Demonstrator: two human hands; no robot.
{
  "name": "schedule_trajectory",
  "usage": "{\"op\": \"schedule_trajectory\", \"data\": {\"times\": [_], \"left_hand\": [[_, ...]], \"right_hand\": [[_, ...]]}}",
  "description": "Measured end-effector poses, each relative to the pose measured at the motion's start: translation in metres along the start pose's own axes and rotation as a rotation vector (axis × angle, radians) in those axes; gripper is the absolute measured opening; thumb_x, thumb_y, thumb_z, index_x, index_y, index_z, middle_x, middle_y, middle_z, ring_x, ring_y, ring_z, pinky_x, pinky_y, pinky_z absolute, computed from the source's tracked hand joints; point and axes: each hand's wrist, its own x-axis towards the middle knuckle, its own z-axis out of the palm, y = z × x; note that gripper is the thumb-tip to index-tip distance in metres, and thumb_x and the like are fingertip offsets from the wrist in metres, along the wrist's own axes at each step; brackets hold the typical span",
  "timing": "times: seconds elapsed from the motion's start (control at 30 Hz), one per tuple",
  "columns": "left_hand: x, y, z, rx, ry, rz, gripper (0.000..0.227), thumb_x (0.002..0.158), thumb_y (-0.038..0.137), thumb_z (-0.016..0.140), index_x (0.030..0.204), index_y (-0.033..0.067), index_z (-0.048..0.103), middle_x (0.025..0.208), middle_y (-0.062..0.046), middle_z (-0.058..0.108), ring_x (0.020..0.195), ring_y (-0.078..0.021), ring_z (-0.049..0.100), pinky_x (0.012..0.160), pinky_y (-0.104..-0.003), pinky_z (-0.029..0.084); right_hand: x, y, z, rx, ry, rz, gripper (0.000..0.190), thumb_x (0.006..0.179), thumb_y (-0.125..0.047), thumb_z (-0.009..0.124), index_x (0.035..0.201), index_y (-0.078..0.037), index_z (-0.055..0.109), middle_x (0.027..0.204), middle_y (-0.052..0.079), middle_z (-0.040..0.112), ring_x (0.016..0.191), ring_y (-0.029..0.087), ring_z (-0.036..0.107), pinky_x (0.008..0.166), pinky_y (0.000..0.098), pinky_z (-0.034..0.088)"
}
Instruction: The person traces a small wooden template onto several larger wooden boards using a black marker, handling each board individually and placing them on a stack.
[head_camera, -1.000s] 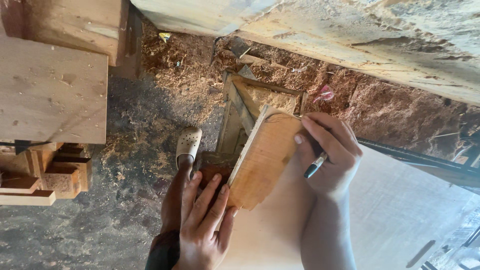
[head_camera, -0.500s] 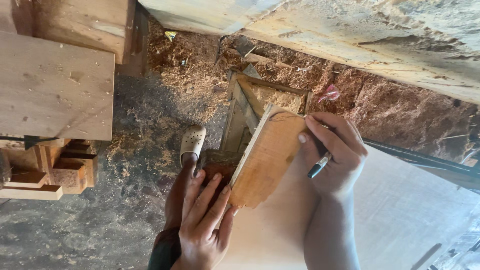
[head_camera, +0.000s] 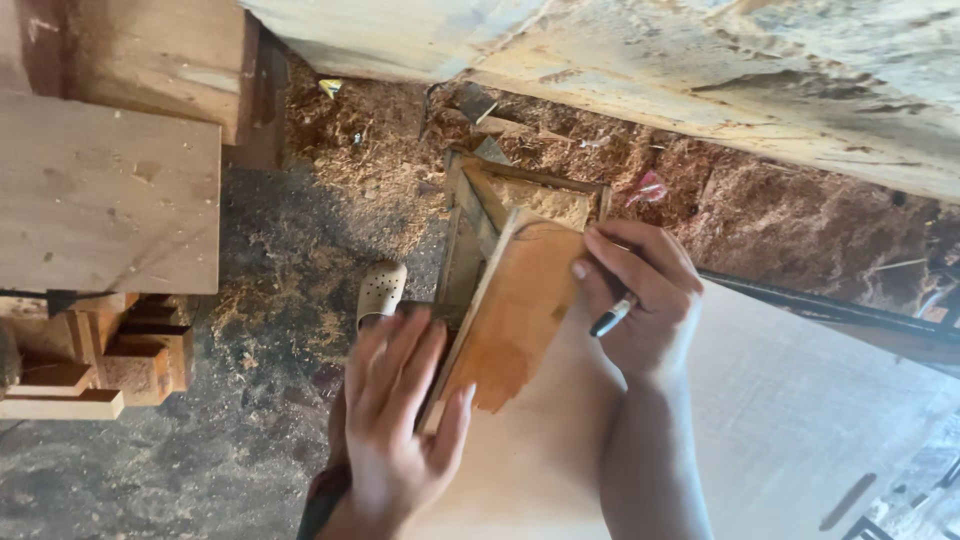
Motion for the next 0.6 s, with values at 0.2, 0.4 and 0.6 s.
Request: {"op": "schedule_trajectory", "data": {"times": [0.2,0.4,0.6], "left_hand": [[0.089,0.002,0.022,-0.17,-0.576,-0.397,0.071,0.093,0.05,0.066,0.149,0.0088,0.052,0.105,-0.012,0.077,0.085,-0.0288,0.08,0.08,-0.043,0.065],[0.11,0.013,0.026,-0.177,-0.669,-0.489,0.05,0.083,0.046,0.073,0.115,0.0078,0.067,0.092,-0.012,0.08,0.081,-0.0248,0.081,0.073,-0.038,0.063],[0.11,0.016,0.024,-0.077,-0.626,-0.487,0.049,0.082,0.047,0.077,0.11,0.008,0.068,0.092,-0.014,0.078,0.084,-0.0318,0.078,0.074,-0.044,0.06]], "right_hand": [[0.005,-0.004,-0.001,0.037,0.011,0.01,0.027,0.082,0.0,0.084,0.107,-0.002,0.077,0.108,0.011,0.073,0.096,0.025,0.07,0.085,0.0347,0.057],[0.005,-0.002,-0.001,0.045,0.011,0.012,0.025,0.083,-0.002,0.084,0.107,-0.003,0.077,0.11,0.01,0.073,0.096,0.025,0.072,0.083,0.0346,0.058],[0.006,-0.003,-0.004,0.073,0.011,0.036,0.027,0.083,-0.004,0.084,0.109,-0.004,0.076,0.11,0.009,0.073,0.098,0.026,0.072,0.084,0.0352,0.058]]}}
